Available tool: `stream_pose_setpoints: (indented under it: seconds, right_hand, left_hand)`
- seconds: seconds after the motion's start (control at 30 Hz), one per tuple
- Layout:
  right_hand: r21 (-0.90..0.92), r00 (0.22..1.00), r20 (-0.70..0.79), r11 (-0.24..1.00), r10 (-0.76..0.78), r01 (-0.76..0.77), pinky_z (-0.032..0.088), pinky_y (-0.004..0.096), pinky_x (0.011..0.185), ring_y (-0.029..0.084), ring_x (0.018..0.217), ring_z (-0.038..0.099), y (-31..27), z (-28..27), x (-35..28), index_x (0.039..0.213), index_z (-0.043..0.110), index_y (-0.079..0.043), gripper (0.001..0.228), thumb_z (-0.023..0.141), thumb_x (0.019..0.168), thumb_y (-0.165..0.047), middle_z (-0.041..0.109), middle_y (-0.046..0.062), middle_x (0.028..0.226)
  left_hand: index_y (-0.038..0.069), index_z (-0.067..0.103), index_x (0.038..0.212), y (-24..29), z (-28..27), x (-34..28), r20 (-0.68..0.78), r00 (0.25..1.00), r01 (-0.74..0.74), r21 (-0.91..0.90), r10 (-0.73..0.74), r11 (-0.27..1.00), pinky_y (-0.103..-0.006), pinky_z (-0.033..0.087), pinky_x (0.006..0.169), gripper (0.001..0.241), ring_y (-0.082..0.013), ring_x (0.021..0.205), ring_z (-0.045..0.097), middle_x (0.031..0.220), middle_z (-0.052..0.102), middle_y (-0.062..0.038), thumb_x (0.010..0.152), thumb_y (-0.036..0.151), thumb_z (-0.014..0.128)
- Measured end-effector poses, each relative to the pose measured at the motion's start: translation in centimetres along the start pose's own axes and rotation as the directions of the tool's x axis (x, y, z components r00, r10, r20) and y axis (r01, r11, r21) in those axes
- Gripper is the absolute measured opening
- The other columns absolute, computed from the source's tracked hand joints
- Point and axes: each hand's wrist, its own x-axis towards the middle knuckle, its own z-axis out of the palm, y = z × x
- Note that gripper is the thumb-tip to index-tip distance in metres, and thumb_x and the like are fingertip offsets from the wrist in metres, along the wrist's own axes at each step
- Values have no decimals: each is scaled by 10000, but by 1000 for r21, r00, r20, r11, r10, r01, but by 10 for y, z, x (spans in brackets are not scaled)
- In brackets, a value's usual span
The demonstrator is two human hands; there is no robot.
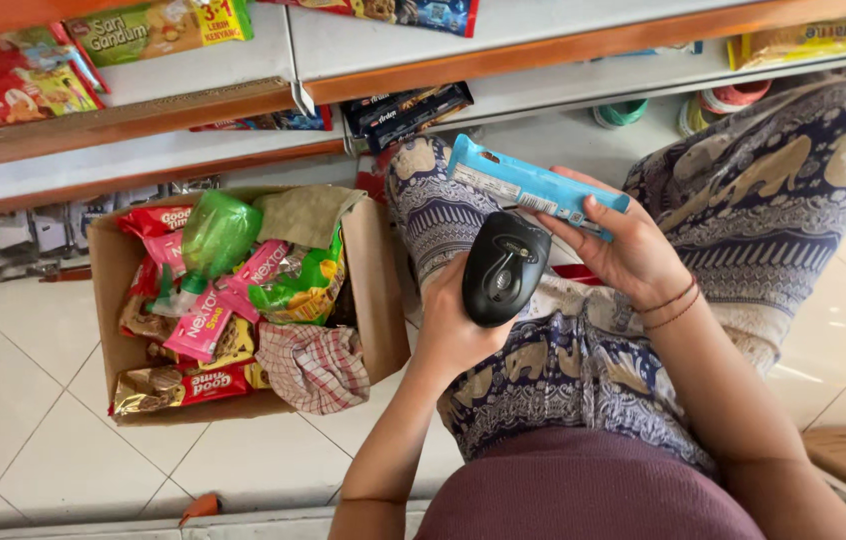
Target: The person cleans a convenience store shelf with a spray bottle and cloth before scanning items from a box with a handheld scanner and placing them on the shelf.
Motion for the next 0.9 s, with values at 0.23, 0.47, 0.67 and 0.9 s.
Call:
stream_pose_setpoints:
  seconds: [0.23, 0.47, 0.67, 0.9]
  right_hand:
    - [-15, 999, 37, 1000, 20, -20, 415, 416, 1151, 338, 1387, 524, 5, -1, -33, 1495, 428, 108, 549, 605, 1019, -101, 515, 242, 1497]
    - [13, 998, 46, 999, 33, -34, 427, 405, 1142, 356, 1380, 552, 7, -13, -49, 1484, 436, 102, 544, 609, 1020, -122, 536, 239, 1472]
    - [66, 998, 49, 997, 35, -39, 420, 401, 1155, 329, 1359, 548, 10, -16, -57, 1499, 425, 112, 545, 608, 1037, -114, 532, 245, 1467]
    - [7, 999, -13, 999, 37, -36, 465, 395, 1130, 263, 1299, 587, 13, -5, -68, 1533, 424, 25, 552, 558, 1029, -155, 568, 175, 1434]
  left_hand:
    - [32, 693, 1114, 18, 6, -38, -32, 998, 58, -32, -59, 998, -401, 593, 804, 363, -323, 929, 748, 1044, 723, -148, 782, 122, 812]
    - [25, 676, 1134, 34, 26, -49, -57, 993, 99, -119, -107, 988, -385, 592, 809, 362, -313, 940, 760, 1030, 728, -148, 808, 129, 795]
    - [28, 680, 1136, 40, 34, -51, -31, 996, 87, -56, -88, 995, -392, 588, 797, 369, -328, 907, 749, 1008, 717, -153, 796, 112, 796]
    - [24, 684, 1168, 42, 38, -51, 9, 1000, -20, -47, 21, 999, -395, 565, 1000, 450, -339, 1168, 692, 1287, 639, -169, 746, 99, 824]
